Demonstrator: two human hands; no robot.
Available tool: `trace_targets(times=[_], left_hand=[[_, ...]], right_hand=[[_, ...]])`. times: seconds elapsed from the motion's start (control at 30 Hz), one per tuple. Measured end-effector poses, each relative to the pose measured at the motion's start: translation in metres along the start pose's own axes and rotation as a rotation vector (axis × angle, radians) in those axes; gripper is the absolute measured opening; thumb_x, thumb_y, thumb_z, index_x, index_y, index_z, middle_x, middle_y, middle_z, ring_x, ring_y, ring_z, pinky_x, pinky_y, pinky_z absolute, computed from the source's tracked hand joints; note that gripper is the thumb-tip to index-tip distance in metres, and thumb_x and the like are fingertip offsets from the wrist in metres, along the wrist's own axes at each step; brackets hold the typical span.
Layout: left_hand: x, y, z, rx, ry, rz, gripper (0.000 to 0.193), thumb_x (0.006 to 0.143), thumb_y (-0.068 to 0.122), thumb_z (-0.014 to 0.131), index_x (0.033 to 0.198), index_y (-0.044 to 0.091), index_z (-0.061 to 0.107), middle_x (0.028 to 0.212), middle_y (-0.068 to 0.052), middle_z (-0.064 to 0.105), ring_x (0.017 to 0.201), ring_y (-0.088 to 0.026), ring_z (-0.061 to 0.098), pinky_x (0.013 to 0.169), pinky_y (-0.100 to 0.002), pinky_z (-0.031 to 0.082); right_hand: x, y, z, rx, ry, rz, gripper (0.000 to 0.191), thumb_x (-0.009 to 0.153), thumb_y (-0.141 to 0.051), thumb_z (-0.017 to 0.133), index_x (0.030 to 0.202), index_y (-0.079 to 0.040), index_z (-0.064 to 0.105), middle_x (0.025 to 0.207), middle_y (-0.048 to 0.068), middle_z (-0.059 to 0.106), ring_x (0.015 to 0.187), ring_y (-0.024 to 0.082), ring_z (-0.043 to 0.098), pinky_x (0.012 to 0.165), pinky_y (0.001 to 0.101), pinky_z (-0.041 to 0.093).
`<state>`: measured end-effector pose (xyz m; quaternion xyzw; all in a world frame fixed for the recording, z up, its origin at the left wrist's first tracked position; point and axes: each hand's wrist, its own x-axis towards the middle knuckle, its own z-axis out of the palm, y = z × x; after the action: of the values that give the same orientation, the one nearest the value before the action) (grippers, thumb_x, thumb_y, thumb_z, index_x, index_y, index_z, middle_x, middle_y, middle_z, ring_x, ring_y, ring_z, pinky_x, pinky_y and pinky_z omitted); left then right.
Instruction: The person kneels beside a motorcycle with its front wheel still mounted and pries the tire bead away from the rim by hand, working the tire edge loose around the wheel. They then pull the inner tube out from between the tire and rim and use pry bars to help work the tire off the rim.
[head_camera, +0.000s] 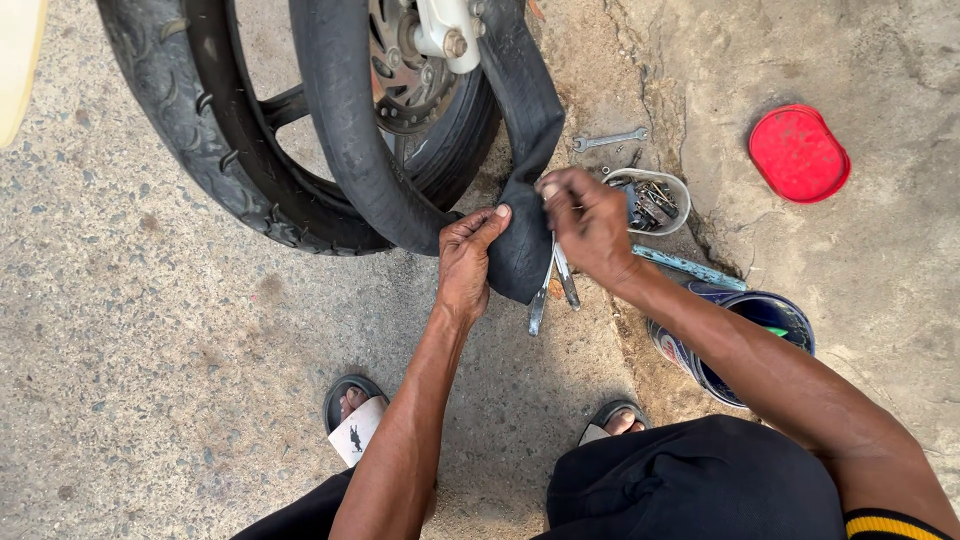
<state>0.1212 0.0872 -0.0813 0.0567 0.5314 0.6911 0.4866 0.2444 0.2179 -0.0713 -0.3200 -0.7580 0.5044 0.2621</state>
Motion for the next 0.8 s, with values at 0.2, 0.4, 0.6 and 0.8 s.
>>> trace_targets(times=[0.2,0.4,0.6,0.8], left_hand=[[-0.004,-0.005,-0.022,-0.125,-0.075,0.019,0.015,0.099,0.015,0.072,0.104,0.002,0.073,0.098,-0.005,0.073,0.094,-0.013,0.066,0.095,-0.030,0.051],[-0.012,0.016,-0.018,0.036,-0.114,0.090,0.027,0.094,0.018,0.072,0.114,0.002,0.065,0.111,-0.006,0.069,0.108,-0.013,0.063,0.101,-0.032,0.050],[0.016,0.050,0.032,0.566,0.080,0.479,0.034,0.098,0.024,0.074,0.110,-0.006,0.063,0.100,-0.008,0.065,0.093,-0.011,0.058,0.083,-0.034,0.048],[0.027,0.049,0.035,0.048,0.025,0.152,0.019,0.100,0.017,0.070,0.088,0.002,0.070,0.080,-0.002,0.069,0.064,-0.007,0.058,0.059,-0.026,0.050]], right_hand=[[0.025,0.004,-0.009,0.530,-0.051,0.656,0.018,0.107,-0.022,0.050,0.108,-0.007,0.059,0.102,0.006,0.067,0.094,0.014,0.072,0.077,0.0358,0.066],[0.023,-0.005,0.006,0.712,-0.101,0.474,0.010,0.093,-0.008,0.066,0.103,-0.005,0.064,0.092,0.004,0.072,0.080,0.012,0.070,0.070,0.0318,0.063],[0.017,-0.001,-0.002,0.149,-0.073,0.073,0.012,0.094,-0.003,0.075,0.092,-0.006,0.063,0.068,-0.004,0.056,0.057,0.003,0.045,0.050,0.0230,0.040],[0.015,-0.010,-0.004,0.098,-0.034,-0.003,0.015,0.103,-0.004,0.072,0.092,-0.006,0.063,0.073,-0.002,0.055,0.061,0.005,0.044,0.053,0.0231,0.037]])
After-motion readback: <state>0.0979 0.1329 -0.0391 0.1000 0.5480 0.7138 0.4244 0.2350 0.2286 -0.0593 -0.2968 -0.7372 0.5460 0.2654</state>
